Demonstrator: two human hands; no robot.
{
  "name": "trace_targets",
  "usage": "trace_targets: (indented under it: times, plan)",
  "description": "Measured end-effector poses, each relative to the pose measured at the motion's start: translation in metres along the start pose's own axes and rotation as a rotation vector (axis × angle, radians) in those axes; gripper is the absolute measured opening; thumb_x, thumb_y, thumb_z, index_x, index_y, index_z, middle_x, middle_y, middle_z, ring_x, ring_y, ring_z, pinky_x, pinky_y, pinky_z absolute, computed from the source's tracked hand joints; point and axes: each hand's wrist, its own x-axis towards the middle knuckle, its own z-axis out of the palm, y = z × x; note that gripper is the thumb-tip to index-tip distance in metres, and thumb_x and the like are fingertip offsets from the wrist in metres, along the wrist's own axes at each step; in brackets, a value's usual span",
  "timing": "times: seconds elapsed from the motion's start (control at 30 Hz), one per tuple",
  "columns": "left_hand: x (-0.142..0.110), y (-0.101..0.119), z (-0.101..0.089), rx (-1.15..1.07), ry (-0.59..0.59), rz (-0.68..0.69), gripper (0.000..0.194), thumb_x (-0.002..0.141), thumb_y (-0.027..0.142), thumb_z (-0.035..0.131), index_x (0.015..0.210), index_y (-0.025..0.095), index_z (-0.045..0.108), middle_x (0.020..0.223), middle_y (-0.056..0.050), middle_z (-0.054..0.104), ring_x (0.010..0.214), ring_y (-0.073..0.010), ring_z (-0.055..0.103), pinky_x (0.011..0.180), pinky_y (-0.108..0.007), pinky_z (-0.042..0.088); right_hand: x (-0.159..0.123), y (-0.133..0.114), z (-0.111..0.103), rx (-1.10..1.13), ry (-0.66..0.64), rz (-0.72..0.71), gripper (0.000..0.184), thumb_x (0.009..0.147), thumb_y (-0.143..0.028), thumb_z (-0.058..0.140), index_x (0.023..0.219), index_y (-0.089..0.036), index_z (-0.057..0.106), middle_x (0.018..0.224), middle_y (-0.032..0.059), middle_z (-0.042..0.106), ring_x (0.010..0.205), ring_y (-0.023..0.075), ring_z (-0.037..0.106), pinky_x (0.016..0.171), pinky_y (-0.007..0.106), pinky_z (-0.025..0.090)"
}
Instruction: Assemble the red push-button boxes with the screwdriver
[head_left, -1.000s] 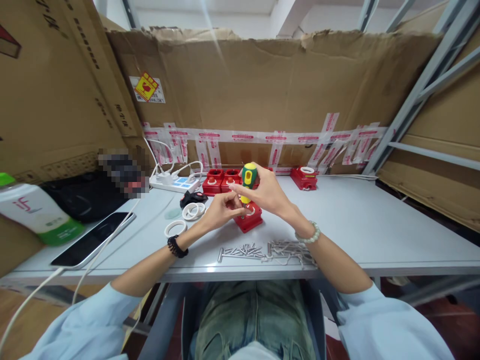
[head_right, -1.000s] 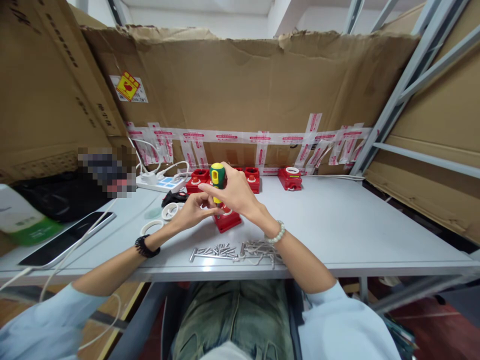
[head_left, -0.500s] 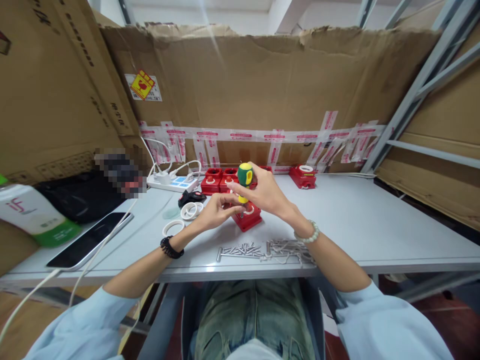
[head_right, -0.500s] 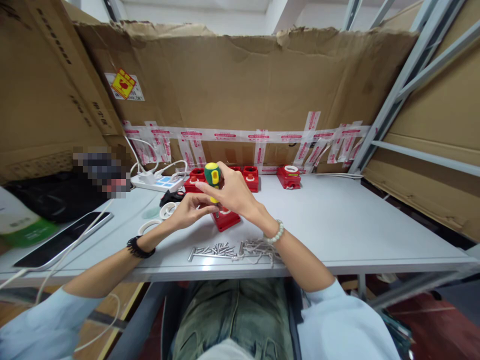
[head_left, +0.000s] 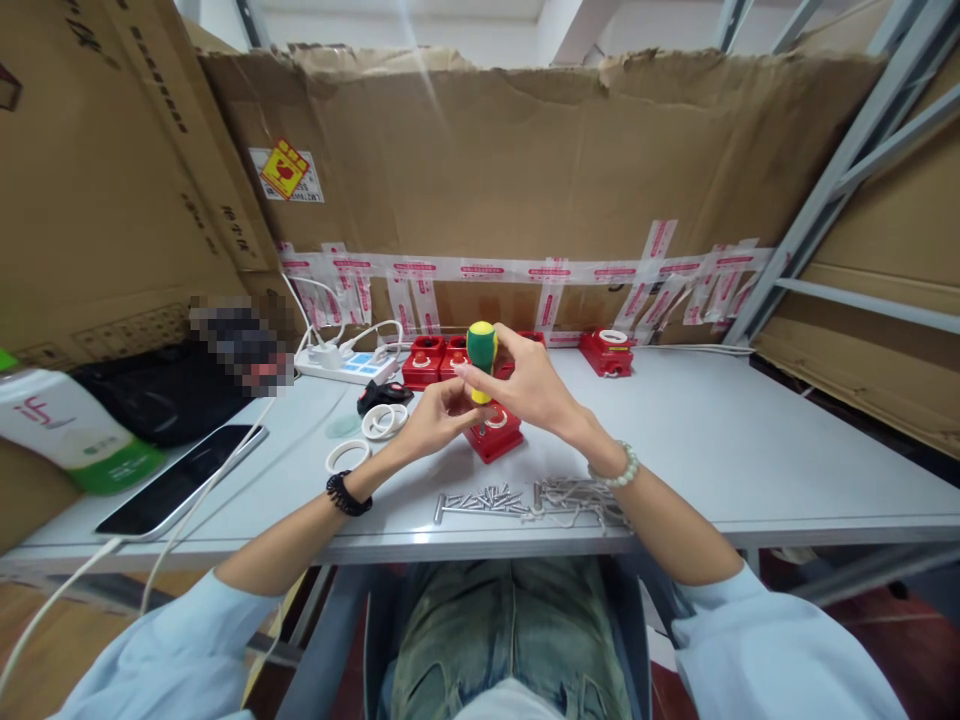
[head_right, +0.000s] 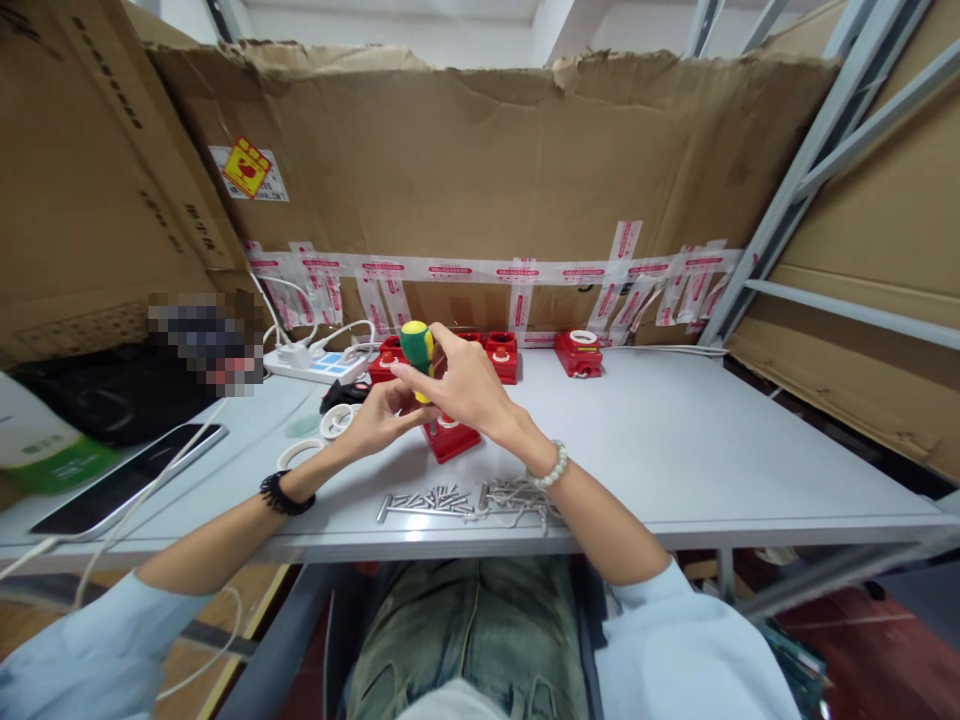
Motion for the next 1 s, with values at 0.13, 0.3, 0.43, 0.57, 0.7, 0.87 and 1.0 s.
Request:
trace_targets:
  times: [0.13, 0.3, 0.43, 0.57, 0.7, 0.87, 1.0]
  plan:
    - [-0.0008, -0.0021, 0.0011, -0.011, 0.005, 0.045, 0.043, 0.075, 0.047, 0.076, 0.099, 0.013, 0.066, 0.086, -0.005, 0.069, 0.071, -0.0132, 0.059, 0.062, -0.023, 0.046, -0.0003, -0.0002, -0.0004, -0.004, -0.014, 0.004, 0.024, 0.083, -0.039, 0.063, 0.08, -0.021, 0.048, 0.07, -0.0033, 0.056, 0.06, 0.0113, 0.048, 0.057, 0.028, 0.038]
    - [-0.0032, 0.003, -0.0016, 0.093, -0.107, 0.022, 0.033, 0.084, 0.044, 0.067, 0.086, 0.012, 0.071, 0.07, -0.003, 0.067, 0.059, -0.0107, 0.052, 0.055, -0.022, 0.039, 0.0002, -0.0007, -0.0007, -0.006, 0.01, 0.007, 0.022, 0.082, -0.037, 0.063, 0.08, -0.021, 0.047, 0.069, -0.0034, 0.056, 0.059, 0.0115, 0.047, 0.057, 0.028, 0.038]
    - [-0.0019, 0.0031, 0.0035, 0.05, 0.028, -0.011, 0.036, 0.07, 0.045, 0.079, 0.077, 0.013, 0.066, 0.058, 0.003, 0.057, 0.051, -0.0082, 0.043, 0.049, -0.021, 0.032, 0.0003, -0.0019, -0.0005, 0.001, -0.005, 0.008, 0.019, 0.081, -0.035, 0.062, 0.08, -0.021, 0.049, 0.073, -0.0015, 0.06, 0.063, 0.0127, 0.051, 0.062, 0.03, 0.042]
    - [-0.0035, 0.0039, -0.0005, 0.096, -0.049, 0.04, 0.036, 0.077, 0.047, 0.074, 0.09, 0.013, 0.068, 0.068, 0.0, 0.064, 0.056, -0.0096, 0.048, 0.053, -0.022, 0.036, -0.0005, -0.0009, -0.0009, 0.006, -0.002, 0.003, 0.015, 0.081, -0.032, 0.06, 0.081, -0.02, 0.051, 0.078, -0.0001, 0.062, 0.067, 0.0135, 0.054, 0.065, 0.03, 0.044]
    - [-0.004, 0.0032, -0.0037, 0.143, -0.037, 0.063, 0.032, 0.083, 0.045, 0.069, 0.085, 0.013, 0.07, 0.072, -0.002, 0.065, 0.059, -0.01, 0.048, 0.055, -0.023, 0.037, -0.0005, 0.0006, -0.0007, 0.025, -0.007, 0.022, 0.018, 0.08, -0.034, 0.062, 0.086, -0.02, 0.053, 0.078, 0.0007, 0.063, 0.067, 0.0141, 0.056, 0.064, 0.031, 0.045]
    - [-0.0017, 0.0008, 0.0005, 0.088, 0.053, 0.074, 0.035, 0.075, 0.046, 0.077, 0.082, 0.014, 0.064, 0.066, 0.003, 0.055, 0.058, -0.0088, 0.044, 0.053, -0.021, 0.034, -0.0006, 0.0004, -0.0003, 0.017, -0.023, 0.021, 0.018, 0.077, -0.03, 0.064, 0.086, -0.02, 0.053, 0.078, 0.0008, 0.064, 0.069, 0.0151, 0.058, 0.065, 0.031, 0.046]
    - [-0.0029, 0.0023, -0.0015, 0.141, -0.064, 0.088, 0.031, 0.086, 0.043, 0.066, 0.092, 0.013, 0.068, 0.076, -0.002, 0.064, 0.061, -0.0097, 0.046, 0.055, -0.022, 0.036, -0.0014, 0.0005, -0.0005, 0.012, -0.012, 0.019, 0.016, 0.078, -0.03, 0.063, 0.084, -0.02, 0.053, 0.076, 0.0001, 0.063, 0.065, 0.0138, 0.055, 0.062, 0.03, 0.045]
